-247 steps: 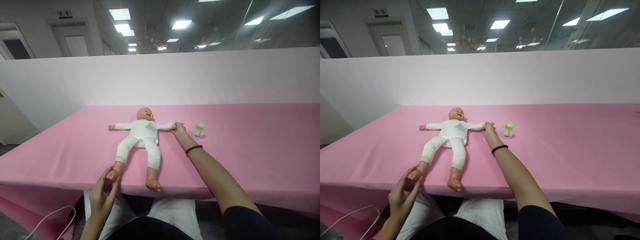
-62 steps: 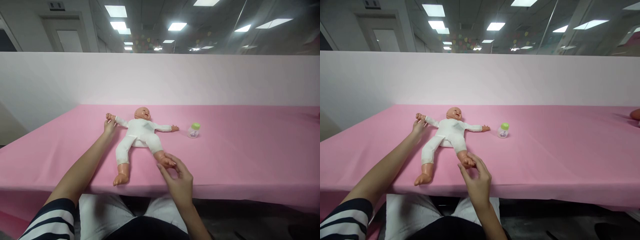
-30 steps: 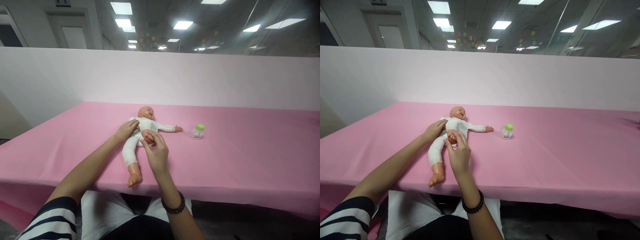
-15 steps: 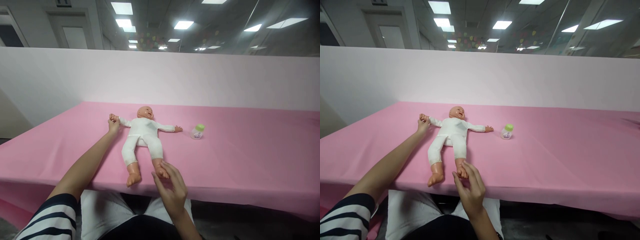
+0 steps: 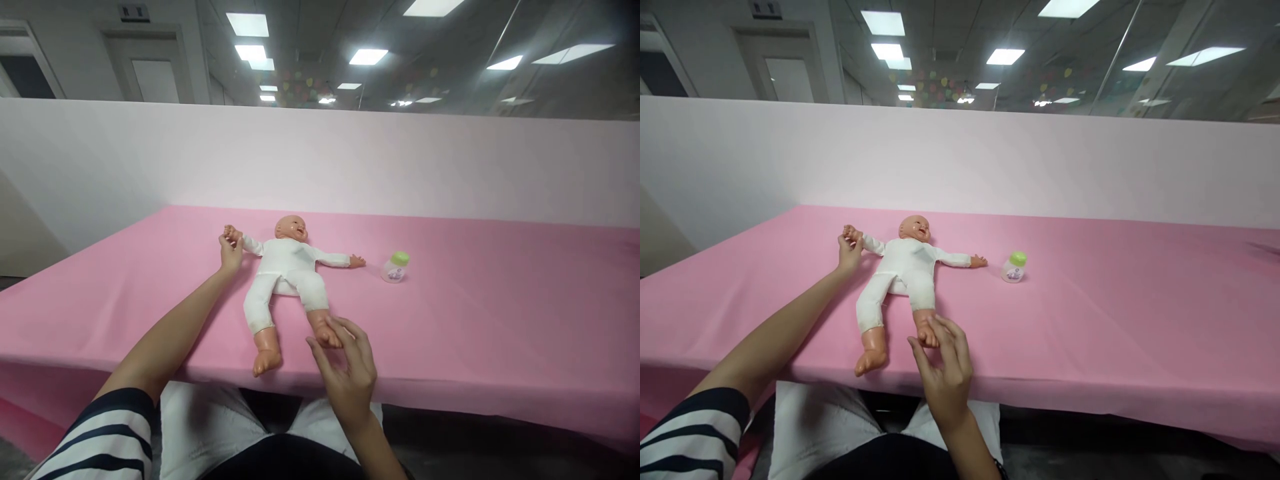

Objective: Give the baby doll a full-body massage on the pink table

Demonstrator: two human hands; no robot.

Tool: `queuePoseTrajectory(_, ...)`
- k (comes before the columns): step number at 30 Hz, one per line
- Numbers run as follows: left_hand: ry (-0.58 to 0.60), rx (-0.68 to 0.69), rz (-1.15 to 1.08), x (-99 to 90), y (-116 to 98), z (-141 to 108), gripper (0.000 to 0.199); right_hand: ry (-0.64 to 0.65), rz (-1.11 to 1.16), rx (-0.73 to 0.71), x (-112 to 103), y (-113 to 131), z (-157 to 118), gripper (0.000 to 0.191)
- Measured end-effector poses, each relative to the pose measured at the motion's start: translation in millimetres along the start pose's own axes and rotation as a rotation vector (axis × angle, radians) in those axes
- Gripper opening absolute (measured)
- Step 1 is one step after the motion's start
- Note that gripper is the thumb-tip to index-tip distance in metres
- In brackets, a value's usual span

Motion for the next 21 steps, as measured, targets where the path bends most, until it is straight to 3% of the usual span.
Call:
queuePoseTrajectory(6,0.374,0.419,0.169,17.2,-48.9,-23.5,0.04,0.122,0.033,0.072,25.7,13.7,47.4,0.034)
queuePoseTrajectory(10,0.635,0.621,0.272,20.0,-52.8,-28.3,0.033,0.189,0.1,0.171,50.0,17.4,64.5,0.031)
queuePoseTrajectory(12,0.698,0.701,0.28,19.8,-49.1,-26.7,0.03,0.216,0.111,0.188,59.3,17.2,68.2,0.029)
queuePoseTrajectory(14,0.702,0.721,0.291,18.8,-46.2,-25.3,0.029,0.226,0.106,0.19,64.1,16.6,69.4,0.027)
queuePoseTrajectory(17,0.66,0.638,0.333,17.1,-46.0,-25.9,0.031,0.188,0.099,0.161,60.7,16.5,67.2,0.027)
queuePoseTrajectory(21,0.465,0.428,0.273,14.6,-44.2,-23.4,0.038,0.062,0.067,0.08,38.7,17.5,57.4,0.035)
Point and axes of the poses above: each hand's wrist, its own z-axis towards the middle knuckle, its own x-axis out of the palm, y = z × x, the point moved 1 cm from there along z, towards the middle knuckle, and after that the axes turned 14 degrees about x, right-handed, at the moved point
